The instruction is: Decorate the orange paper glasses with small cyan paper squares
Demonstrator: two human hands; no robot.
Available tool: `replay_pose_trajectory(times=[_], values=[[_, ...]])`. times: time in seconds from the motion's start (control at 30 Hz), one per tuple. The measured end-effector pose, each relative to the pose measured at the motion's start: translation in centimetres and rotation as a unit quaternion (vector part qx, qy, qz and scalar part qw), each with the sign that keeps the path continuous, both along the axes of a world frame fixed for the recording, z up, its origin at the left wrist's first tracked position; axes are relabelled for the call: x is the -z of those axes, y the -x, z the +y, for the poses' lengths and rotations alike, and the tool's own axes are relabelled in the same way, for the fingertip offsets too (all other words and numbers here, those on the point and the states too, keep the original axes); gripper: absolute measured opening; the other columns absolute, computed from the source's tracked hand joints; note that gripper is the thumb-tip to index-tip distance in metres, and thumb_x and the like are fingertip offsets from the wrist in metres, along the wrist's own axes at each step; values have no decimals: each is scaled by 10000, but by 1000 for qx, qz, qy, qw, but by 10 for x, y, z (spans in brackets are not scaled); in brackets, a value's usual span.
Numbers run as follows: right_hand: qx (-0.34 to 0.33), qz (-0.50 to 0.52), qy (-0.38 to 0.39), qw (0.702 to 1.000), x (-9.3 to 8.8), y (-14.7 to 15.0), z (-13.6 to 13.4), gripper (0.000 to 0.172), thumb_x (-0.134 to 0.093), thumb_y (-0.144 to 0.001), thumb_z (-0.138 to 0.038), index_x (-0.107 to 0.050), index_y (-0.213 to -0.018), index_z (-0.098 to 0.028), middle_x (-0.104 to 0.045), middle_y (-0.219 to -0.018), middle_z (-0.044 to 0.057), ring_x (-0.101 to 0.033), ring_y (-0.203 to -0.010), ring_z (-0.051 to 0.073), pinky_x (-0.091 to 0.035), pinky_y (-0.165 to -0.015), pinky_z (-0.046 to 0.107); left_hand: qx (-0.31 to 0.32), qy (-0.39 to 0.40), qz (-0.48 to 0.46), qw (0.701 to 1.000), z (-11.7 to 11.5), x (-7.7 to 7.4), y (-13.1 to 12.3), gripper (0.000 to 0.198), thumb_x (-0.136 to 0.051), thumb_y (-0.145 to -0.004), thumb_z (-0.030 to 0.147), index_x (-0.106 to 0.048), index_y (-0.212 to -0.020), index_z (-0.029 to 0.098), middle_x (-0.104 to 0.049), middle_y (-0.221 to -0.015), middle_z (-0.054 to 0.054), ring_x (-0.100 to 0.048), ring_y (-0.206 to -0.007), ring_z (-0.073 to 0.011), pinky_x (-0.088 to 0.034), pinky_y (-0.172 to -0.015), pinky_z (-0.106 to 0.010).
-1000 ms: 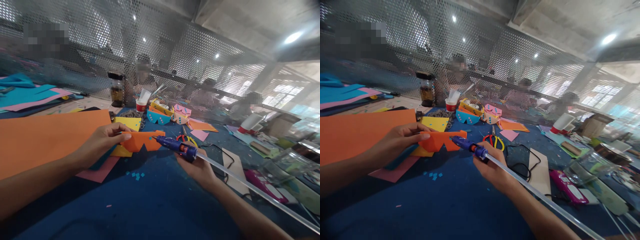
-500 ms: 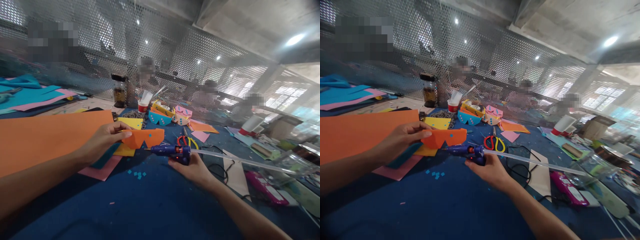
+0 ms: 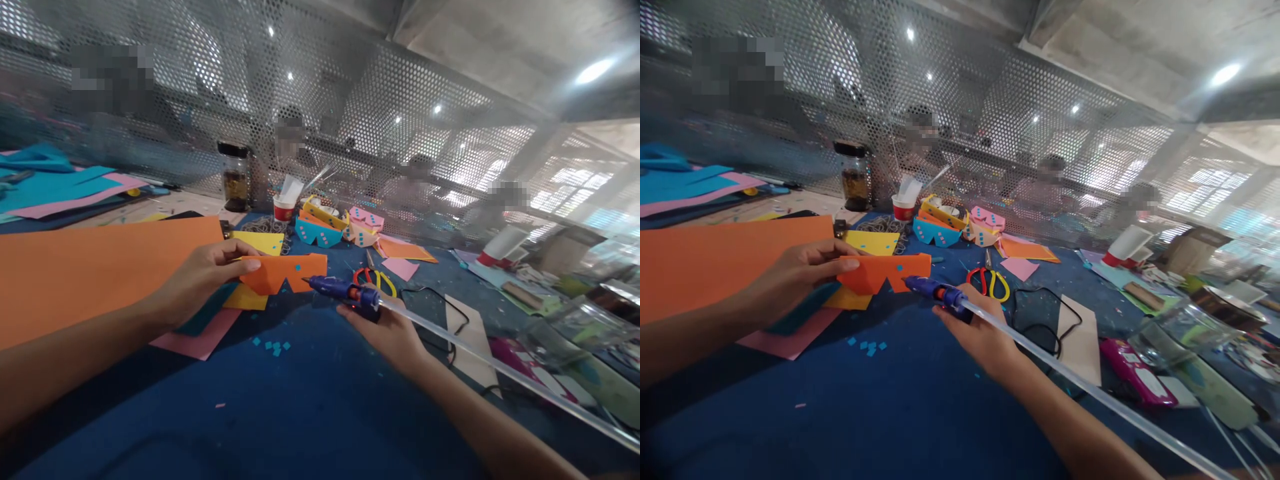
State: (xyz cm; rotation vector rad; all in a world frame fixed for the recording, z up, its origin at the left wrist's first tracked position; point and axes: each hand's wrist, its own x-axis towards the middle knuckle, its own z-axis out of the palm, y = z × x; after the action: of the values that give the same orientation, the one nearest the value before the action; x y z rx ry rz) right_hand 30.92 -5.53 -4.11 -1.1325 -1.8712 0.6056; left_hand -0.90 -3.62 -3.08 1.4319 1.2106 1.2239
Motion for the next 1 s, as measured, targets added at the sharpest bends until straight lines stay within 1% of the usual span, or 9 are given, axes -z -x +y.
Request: replay_pose_trajectory(times=[0.1,0.23,0.53,0.77,0.87,1.0], values=[[-25,-1,-13,1000,-2,0,-2,223,-735,-865,-408,-634,-844,-210,-572,-674,-33,-499,-606,126,-408,-556,230,1,-4,-3,1000,0,0,0,253,-772,-838,429,-711,-969,221,-726,-957,-20,-670,-860,-193,-536,-726,-279],[-19,-19,-18,999,-6,0,-4,217,-722,-884,-413,-640,-892,-213,-535,-638,-49,-453,-558,113,-363,-526,226,3,-1,-3,1000,-2,-1,-1,253,-775,-845,430,-710,-971,220,-724,-954,-15,-672,-869,-187,-530,-737,-268],[-13,-53,-36,998,-6,-4,-3,224,-707,-893,-429,-649,-897,-213,-563,-649,-40,-466,-551,118,-351,-514,226,3,0,5,1000,0,1,-1,264,-771,-842,438,-701,-972,219,-729,-968,-24,-677,-868,-201,-537,-718,-273],[-15,-71,-43,996,-6,-4,-4,209,-705,-896,-408,-647,-931,-210,-611,-710,-27,-514,-602,128,-392,-570,229,9,-3,-7,1000,0,2,0,241,-775,-850,425,-706,-970,227,-729,-971,-11,-671,-870,-181,-531,-724,-260],[-14,-78,-47,996,-5,-5,-3,194,-704,-897,-389,-640,-939,-211,-626,-738,-20,-537,-624,134,-401,-585,231,10,-4,-6,1000,-1,1,1,251,-773,-848,430,-708,-973,222,-733,-987,-25,-674,-881,-192,-537,-731,-276],[-4,-83,-57,995,-3,-6,-2,196,-697,-899,-394,-640,-932,-210,-623,-726,-19,-533,-614,135,-396,-571,230,9,-2,-5,1000,0,1,1,253,-776,-842,429,-710,-977,225,-736,-986,-32,-680,-890,-201,-536,-730,-283]])
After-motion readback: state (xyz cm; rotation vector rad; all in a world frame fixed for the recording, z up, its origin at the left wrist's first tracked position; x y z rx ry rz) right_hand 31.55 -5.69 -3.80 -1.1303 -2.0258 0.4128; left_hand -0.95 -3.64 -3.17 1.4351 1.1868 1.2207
